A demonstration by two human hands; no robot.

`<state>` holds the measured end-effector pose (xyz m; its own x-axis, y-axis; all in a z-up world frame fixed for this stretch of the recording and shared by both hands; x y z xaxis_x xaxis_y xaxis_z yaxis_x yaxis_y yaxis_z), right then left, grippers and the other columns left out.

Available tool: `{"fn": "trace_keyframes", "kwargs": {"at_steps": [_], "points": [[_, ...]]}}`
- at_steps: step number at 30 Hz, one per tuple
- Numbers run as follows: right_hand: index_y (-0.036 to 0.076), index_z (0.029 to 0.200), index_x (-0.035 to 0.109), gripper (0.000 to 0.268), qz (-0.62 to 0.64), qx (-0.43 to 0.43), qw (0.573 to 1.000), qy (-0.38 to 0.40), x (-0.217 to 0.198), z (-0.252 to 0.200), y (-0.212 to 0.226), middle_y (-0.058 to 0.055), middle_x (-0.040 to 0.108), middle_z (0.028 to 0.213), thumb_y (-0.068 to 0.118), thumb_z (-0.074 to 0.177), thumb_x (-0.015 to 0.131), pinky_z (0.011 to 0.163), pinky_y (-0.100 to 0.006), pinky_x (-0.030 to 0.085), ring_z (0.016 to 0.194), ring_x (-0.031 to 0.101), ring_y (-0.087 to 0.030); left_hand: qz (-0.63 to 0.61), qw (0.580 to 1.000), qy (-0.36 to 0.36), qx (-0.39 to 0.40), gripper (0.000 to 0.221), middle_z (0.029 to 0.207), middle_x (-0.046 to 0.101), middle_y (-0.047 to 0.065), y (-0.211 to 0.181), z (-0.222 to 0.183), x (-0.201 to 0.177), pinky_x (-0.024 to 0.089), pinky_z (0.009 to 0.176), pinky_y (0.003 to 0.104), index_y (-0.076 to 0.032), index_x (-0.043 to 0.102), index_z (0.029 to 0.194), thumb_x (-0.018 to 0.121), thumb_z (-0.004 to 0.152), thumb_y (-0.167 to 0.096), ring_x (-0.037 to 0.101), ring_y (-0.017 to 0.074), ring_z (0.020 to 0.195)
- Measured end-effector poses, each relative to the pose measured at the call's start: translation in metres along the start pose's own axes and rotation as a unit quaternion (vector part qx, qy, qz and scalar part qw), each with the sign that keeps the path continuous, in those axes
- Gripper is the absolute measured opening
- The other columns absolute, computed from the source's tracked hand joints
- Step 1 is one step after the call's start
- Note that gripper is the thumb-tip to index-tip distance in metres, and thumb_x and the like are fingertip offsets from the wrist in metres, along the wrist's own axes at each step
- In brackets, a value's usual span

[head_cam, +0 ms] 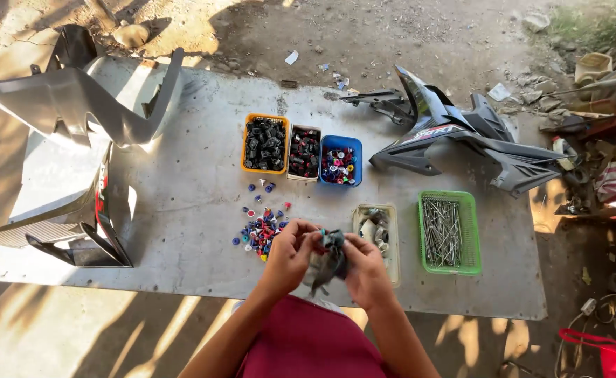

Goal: Cleaning and inspecting small motorcycle components like grommets and clips using a cloth.

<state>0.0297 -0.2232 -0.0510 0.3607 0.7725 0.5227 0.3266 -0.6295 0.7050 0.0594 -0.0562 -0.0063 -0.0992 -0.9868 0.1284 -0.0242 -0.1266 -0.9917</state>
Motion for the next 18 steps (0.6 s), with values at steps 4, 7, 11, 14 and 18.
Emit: {"fn": "trace_keyframes", "kwargs": {"at_steps": [4,7,11,14,18], "points": [[-0.001,0.095,0.076,0.009,-0.327,-0.324,0.888,0.013,0.046,-0.037,0.041,-0.009,0.073,0.082,-0.005,0.093,0.069,0.074,-0.032,0.060,0.079,0.068,-0.013,-0.077,0.996,-0.028,-0.037,0.011,0.082,0.074,0.017,0.015,0.000,-0.003,0.064,0.067,0.033,0.006,0.062,0.100,0.071,0.097,0.000,0.073,0.0176,0.071],[0.007,0.091,0.079,0.010,-0.466,-0.517,0.718,0.026,0.069,-0.056,0.043,-0.004,0.073,0.085,-0.002,0.087,0.077,0.072,-0.028,0.060,0.074,0.072,-0.020,-0.102,0.992,-0.020,-0.066,0.009,0.074,0.072,0.009,0.021,-0.008,0.003,0.060,0.065,0.029,0.002,0.068,0.088,0.076,0.090,0.004,0.067,0.0094,0.071],[-0.004,0.094,0.071,0.013,-0.342,-0.447,0.827,-0.006,0.067,-0.044,0.043,-0.010,0.067,0.084,-0.013,0.094,0.061,0.074,-0.033,0.059,0.077,0.068,-0.016,-0.102,0.993,-0.005,-0.052,0.006,0.073,0.074,0.012,-0.011,-0.003,0.009,0.061,0.069,0.032,0.003,0.074,0.089,0.074,0.088,0.008,0.068,0.0118,0.071],[-0.004,0.095,0.068,0.016,-0.304,-0.426,0.852,-0.004,0.063,-0.046,0.042,-0.011,0.066,0.086,-0.015,0.097,0.056,0.074,-0.035,0.059,0.079,0.069,-0.016,-0.085,0.996,0.003,-0.019,0.019,0.083,0.079,0.016,-0.029,-0.011,0.014,0.063,0.076,0.036,0.000,0.074,0.108,0.070,0.092,0.009,0.070,0.0130,0.080],[-0.005,0.096,0.070,0.013,-0.383,-0.483,0.787,0.033,0.071,-0.056,0.056,-0.012,0.065,0.084,-0.008,0.099,0.058,0.068,-0.033,0.057,0.072,0.069,-0.020,0.050,0.995,-0.006,0.084,0.025,0.090,0.082,0.017,-0.052,-0.015,0.011,0.063,0.074,0.036,-0.005,0.081,0.110,0.071,0.090,0.007,0.074,0.0186,0.093]]}}
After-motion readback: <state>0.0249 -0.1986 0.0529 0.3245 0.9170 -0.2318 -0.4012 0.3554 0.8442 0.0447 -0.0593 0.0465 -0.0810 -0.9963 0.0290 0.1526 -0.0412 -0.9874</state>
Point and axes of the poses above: each hand's wrist, its own z-axis towards the middle knuckle, its own x-axis out of the palm, y = z × x, the point moved 2 cm from there along z, towards the middle knuckle
